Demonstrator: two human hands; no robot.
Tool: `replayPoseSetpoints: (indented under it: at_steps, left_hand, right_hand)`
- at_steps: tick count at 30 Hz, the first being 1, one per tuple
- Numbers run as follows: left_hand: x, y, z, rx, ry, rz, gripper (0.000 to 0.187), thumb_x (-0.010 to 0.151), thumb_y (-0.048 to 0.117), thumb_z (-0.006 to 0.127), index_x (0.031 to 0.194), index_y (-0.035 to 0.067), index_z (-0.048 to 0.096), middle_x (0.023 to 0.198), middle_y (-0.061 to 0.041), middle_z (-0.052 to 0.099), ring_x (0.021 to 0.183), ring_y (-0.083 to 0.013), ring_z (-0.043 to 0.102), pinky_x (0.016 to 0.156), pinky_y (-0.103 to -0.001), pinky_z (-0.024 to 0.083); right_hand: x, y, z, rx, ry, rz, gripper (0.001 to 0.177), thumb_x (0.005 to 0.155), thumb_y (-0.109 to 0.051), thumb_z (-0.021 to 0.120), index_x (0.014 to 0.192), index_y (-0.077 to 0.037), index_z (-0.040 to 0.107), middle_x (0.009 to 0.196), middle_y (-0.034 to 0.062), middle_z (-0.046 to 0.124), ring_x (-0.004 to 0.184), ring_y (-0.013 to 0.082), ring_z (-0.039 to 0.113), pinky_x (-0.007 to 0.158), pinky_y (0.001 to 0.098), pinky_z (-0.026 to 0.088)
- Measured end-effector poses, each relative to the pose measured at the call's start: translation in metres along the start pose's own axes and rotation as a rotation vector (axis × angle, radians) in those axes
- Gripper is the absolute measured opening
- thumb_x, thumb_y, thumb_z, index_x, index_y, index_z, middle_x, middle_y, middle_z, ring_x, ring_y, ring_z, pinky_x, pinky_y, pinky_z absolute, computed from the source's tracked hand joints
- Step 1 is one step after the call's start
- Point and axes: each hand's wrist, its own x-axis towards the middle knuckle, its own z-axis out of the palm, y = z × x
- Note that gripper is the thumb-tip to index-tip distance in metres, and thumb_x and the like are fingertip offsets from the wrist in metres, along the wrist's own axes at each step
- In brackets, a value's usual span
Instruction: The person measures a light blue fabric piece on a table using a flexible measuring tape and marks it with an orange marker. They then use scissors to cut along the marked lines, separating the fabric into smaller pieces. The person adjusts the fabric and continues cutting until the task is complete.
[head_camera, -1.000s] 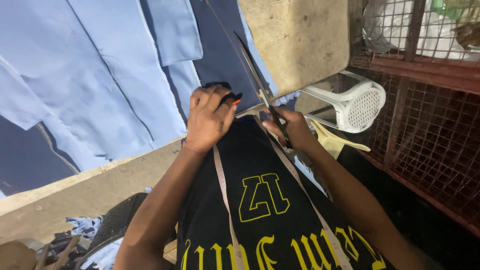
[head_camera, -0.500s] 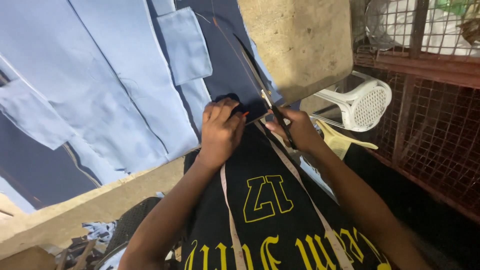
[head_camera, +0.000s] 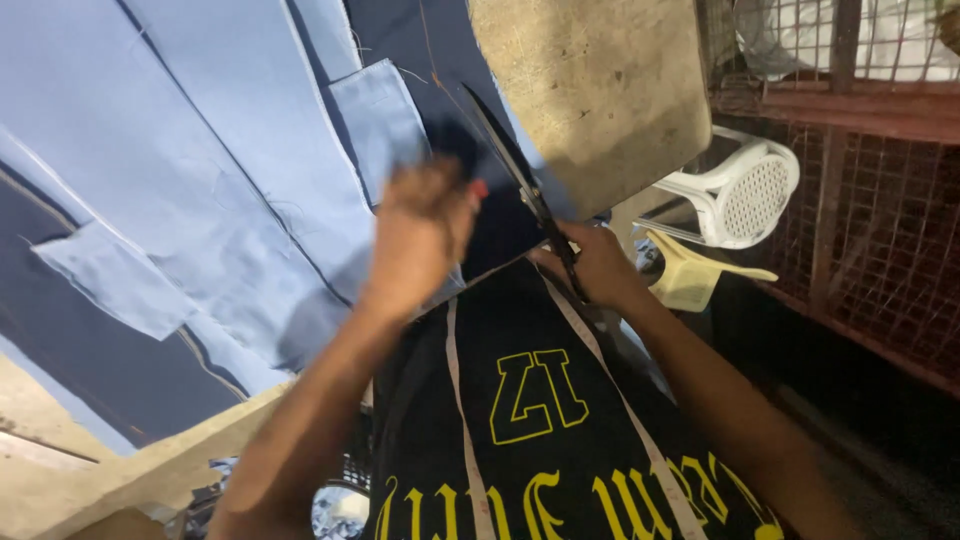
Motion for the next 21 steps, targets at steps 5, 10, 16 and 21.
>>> replayPoseSetpoints:
  at_steps: [5,10,16,21]
  left_hand:
    - [0.037,-0.056,-0.014,0.146,0.017,0.119,0.022,0.107,0.022,0.069,0.094,0.007,0.079,0.119,-0.011,0.076,0.123,-0.0315,0.065,0.103,-0.047,0.041]
    - [0.035,-0.076,-0.001,0.117,0.024,0.151,0.023,0.108,0.023,0.069,0.094,0.007,0.079,0.124,-0.009,0.076,0.127,-0.0301,0.064,0.104,-0.049,0.039]
    - [0.032,-0.085,0.000,0.046,0.024,0.143,0.021,0.109,0.024,0.068,0.099,0.010,0.080,0.130,-0.007,0.075,0.128,-0.0301,0.066,0.107,-0.048,0.039]
    - [0.035,-0.084,-0.004,0.024,-0.015,0.093,0.010,0.102,0.020,0.077,0.104,0.010,0.079,0.132,-0.006,0.075,0.129,-0.0300,0.066,0.106,-0.047,0.040]
  right_hand:
    - [-0.001,0.002,0.010,0.085,0.027,0.041,0.029,0.088,-0.028,0.090,0.101,-0.006,0.076,0.077,0.0109,0.070,0.048,0.0202,0.066,0.044,0.0315,0.051]
    - [0.002,-0.020,0.024,0.099,0.090,0.024,0.031,0.084,-0.032,0.091,0.095,-0.007,0.075,0.079,0.0142,0.071,0.065,0.0271,0.074,0.054,0.0342,0.055]
    - [0.005,-0.025,0.043,0.097,0.119,0.077,0.039,0.093,-0.031,0.085,0.119,-0.004,0.077,0.097,0.0207,0.078,0.095,0.0370,0.077,0.082,0.0445,0.061]
    - [0.012,-0.041,0.045,0.176,0.166,-0.059,0.028,0.086,-0.026,0.091,0.086,-0.007,0.070,0.075,0.0114,0.071,0.076,0.0279,0.072,0.067,0.0382,0.055]
